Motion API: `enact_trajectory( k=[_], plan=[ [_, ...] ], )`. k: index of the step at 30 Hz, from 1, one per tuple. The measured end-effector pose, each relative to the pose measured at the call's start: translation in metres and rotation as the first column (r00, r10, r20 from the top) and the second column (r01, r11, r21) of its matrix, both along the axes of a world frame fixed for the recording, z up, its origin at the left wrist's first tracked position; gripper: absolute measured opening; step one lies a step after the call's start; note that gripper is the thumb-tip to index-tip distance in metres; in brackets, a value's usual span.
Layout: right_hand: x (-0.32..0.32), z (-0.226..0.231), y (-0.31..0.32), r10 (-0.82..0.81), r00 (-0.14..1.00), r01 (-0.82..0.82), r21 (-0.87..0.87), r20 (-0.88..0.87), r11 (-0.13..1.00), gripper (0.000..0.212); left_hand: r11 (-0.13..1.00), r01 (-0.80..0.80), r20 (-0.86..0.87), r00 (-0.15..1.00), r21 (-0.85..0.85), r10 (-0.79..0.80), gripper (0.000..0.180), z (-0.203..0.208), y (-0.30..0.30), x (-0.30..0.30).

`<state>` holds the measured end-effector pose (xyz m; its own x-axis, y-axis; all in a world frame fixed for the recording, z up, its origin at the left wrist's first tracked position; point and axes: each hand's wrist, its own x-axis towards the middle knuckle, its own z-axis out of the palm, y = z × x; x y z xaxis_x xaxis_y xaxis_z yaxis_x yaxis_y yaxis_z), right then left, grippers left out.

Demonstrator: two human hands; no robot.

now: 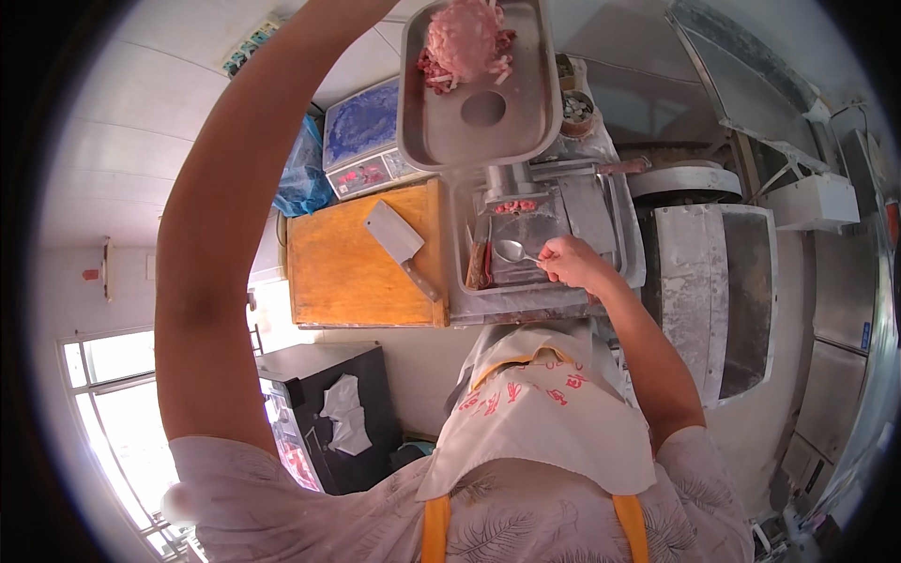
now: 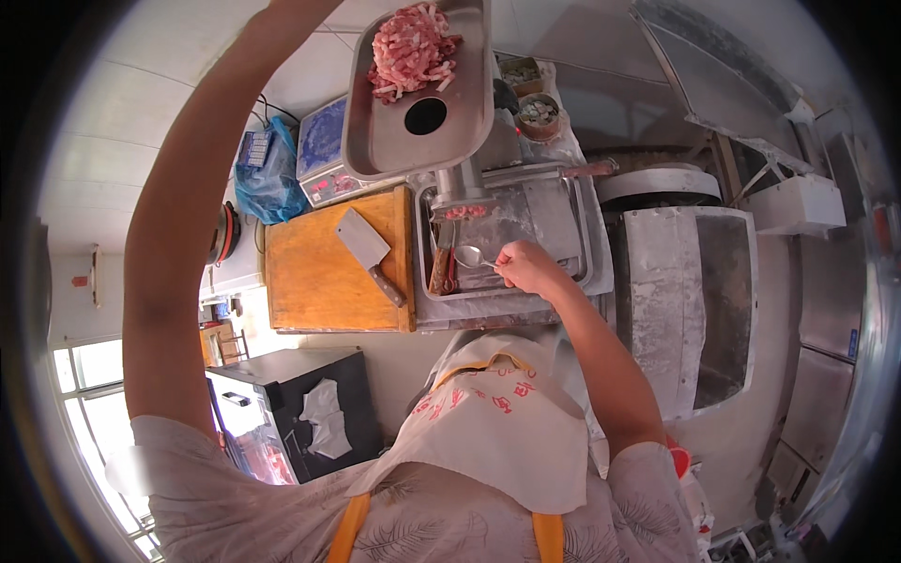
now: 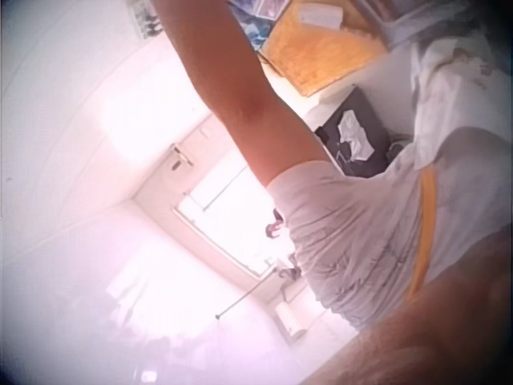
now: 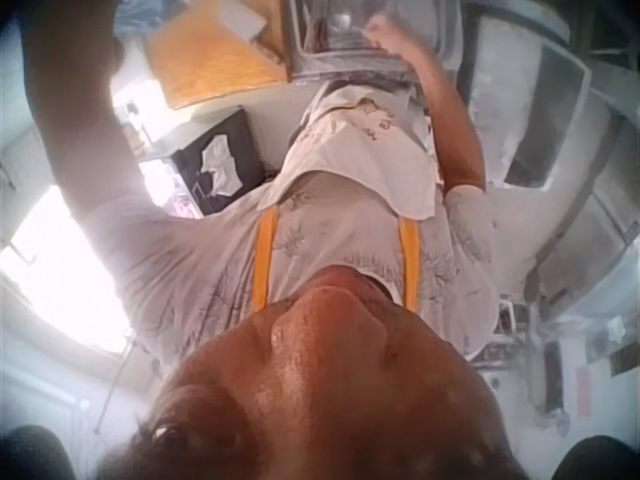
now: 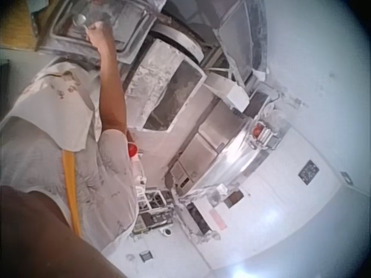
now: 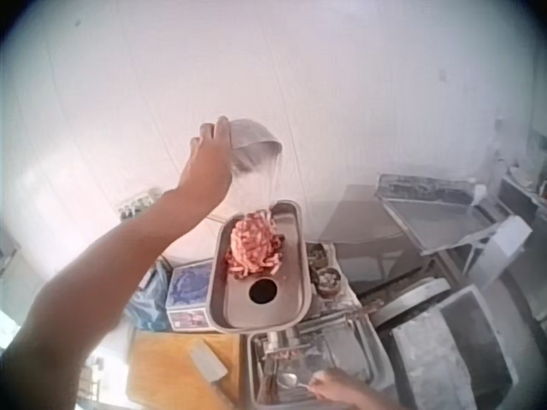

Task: The person operates a meat grinder to process chunks of raw meat into ground meat. They use a spoon to push the meat into the grinder and collect the output in a metal bowl. Finally, the ground meat is transferred into a plastic bag and placed on a digital scale.

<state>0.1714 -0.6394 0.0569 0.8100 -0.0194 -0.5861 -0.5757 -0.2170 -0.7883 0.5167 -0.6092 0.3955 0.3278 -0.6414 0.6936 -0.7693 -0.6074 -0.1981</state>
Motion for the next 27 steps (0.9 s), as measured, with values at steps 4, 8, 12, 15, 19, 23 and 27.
enact_trajectory(
  k=[4,8,12,15,19,23,27],
  plan=[
    [0.002,-0.010,-0.003,-0.024,1.000,0.025,0.006,-0.010,1.000,0.016,0.999,0.038,0.130,0.991,0.011,-0.039,0.064,0.004,-0.012,-0.008],
    [0.003,-0.014,-0.007,-0.049,0.999,0.049,0.017,0.001,0.999,0.017,0.996,0.007,0.059,0.998,-0.092,-0.002,0.060,0.012,-0.015,0.010],
    [0.001,-0.019,-0.013,-0.061,0.998,0.061,0.015,-0.013,0.998,0.019,0.975,-0.126,0.014,0.991,-0.184,0.131,0.060,0.041,-0.008,0.030],
    [-0.003,-0.010,-0.016,-0.056,0.998,0.056,-0.011,-0.002,0.998,0.020,0.973,-0.208,-0.187,0.964,-0.102,0.187,0.058,0.059,0.044,0.072],
    [-0.006,-0.008,-0.023,-0.062,0.998,0.062,0.011,-0.027,0.998,0.020,0.894,-0.335,-0.895,0.422,-0.298,-0.140,0.052,0.040,0.180,0.120],
    [-0.007,-0.008,-0.027,-0.045,0.999,0.045,-0.024,-0.022,0.999,0.020,0.750,-0.635,-0.977,0.044,-0.188,-0.209,0.045,-0.052,0.351,0.088],
    [-0.007,-0.013,-0.029,-0.001,1.000,0.001,-0.024,-0.021,1.000,0.020,0.698,-0.705,-0.975,-0.041,-0.125,-0.216,0.034,-0.138,0.422,-0.053]
  ],
)
